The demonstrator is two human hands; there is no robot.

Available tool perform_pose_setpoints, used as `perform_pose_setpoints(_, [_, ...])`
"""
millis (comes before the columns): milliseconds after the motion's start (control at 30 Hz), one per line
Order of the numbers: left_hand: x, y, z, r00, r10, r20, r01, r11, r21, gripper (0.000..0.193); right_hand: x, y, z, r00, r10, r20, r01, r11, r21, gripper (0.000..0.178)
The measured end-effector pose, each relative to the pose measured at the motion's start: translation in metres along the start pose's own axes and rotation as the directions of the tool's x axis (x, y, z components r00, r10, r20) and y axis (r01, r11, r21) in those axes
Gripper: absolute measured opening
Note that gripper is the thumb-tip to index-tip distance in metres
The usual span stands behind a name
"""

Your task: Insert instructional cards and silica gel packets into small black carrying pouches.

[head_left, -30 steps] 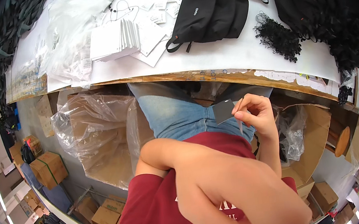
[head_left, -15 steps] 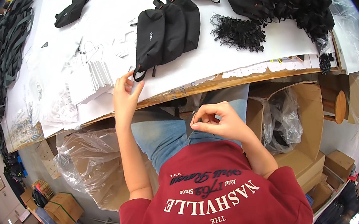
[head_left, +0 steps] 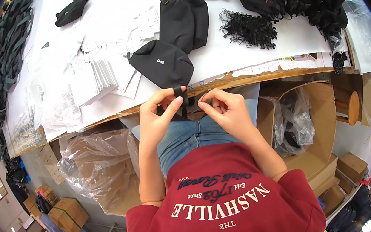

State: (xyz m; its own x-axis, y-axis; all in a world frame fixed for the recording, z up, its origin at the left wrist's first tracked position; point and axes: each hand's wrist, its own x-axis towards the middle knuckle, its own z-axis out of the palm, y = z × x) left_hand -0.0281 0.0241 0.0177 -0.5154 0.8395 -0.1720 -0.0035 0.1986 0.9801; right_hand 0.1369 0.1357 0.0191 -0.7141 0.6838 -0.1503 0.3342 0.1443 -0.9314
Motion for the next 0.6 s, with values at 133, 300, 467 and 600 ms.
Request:
perform_pose_setpoints(133, [-0.007,-0.004,0.003,0.997,0.008,0.071,0.001,0.991,-0.132,0.021,0.0,-0.002,0.005,0.999,-0.048,0.011,0.048,0.998,-0.03,0.009])
perform_pose_setpoints(300, [-0.013,-0.002,0.007,0.995,-0.076,0.072,0.071,0.995,0.071,0.017,0.0,0.001,0.011,0.989,-0.147,-0.029,0.145,0.987,-0.064,0.011])
perform_pose_setpoints(467, [-0.015,0.001,0.014,0.994,0.101,0.042,-0.109,0.924,0.367,0.015,0.002,0.006,0.01,0.975,-0.217,0.049,0.223,0.957,-0.186,0.012])
perform_pose_setpoints(600, [-0.018,-0.004,0.019,0.962,0.26,-0.088,-0.225,0.931,0.289,0.013,0.002,0.005,0.011,0.985,-0.155,0.071,0.16,0.985,-0.064,0.012])
